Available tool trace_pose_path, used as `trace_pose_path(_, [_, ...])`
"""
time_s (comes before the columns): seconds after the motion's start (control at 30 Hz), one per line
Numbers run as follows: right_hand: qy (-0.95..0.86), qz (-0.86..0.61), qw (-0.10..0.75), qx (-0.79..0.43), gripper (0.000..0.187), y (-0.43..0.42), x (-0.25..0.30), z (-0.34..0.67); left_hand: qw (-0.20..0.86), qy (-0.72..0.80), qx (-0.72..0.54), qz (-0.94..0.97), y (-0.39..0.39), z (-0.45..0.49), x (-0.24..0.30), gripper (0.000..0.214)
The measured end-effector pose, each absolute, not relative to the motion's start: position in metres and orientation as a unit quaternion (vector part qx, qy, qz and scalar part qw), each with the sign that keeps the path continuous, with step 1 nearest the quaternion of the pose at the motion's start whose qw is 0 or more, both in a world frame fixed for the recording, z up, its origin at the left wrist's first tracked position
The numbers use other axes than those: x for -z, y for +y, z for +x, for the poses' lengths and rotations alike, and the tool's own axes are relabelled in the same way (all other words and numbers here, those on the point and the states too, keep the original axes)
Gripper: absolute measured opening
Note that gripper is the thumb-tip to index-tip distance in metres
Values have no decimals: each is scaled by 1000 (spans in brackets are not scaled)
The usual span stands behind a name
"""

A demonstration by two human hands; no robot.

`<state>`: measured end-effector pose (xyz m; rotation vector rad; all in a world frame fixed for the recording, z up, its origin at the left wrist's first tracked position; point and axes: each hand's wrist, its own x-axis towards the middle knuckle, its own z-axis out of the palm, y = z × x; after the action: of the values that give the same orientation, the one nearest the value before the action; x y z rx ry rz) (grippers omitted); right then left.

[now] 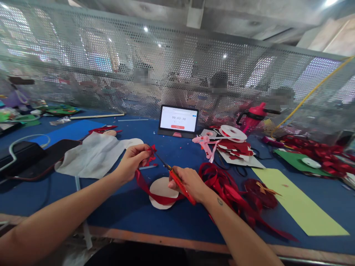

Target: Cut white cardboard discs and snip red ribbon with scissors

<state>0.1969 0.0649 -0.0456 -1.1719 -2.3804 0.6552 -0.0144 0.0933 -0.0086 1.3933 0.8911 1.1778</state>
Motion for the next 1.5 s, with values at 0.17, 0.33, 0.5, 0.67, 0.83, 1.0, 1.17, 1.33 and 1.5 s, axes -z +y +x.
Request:
trace_pose_path(0.17, [-845, -426, 209, -246, 59, 62, 41, 194, 533, 377, -487, 580, 92, -15, 9, 14])
trace_pose_path(0.33, [-835, -442, 210, -252, 51, 60, 35, 190, 537, 386, -480, 576, 90, -15, 7, 14])
trace_pose_path(0.5, [-834, -445, 212, -248, 40, 62, 40, 191, 534, 388, -481, 577, 89, -14, 6, 16])
trace_pose_path(0.67, [-817, -466, 232, -248, 29, 68, 53, 194, 543, 379, -486, 571, 90, -15, 7, 18])
trace_pose_path(0.83, [-789, -492, 236, -282, 23, 70, 56, 193, 535, 367, -491, 581, 91, -16, 7, 18])
trace_pose_path(1.0, [-736, -472, 302, -378, 30, 61, 43, 186, 524, 355, -410, 657, 89, -12, 13, 16])
trace_pose_path(1.17, [-707, -440, 340, -437, 22, 55, 37, 180, 498, 315, -258, 766, 78, 0, 24, 18])
trace_pose_path(1.33, [-688, -469, 329, -447, 12, 55, 38, 177, 494, 323, -232, 773, 74, 2, 24, 18])
trace_pose_path(1.5, [-691, -406, 403, -442, 15, 55, 43, 185, 498, 337, -232, 765, 78, 0, 22, 15])
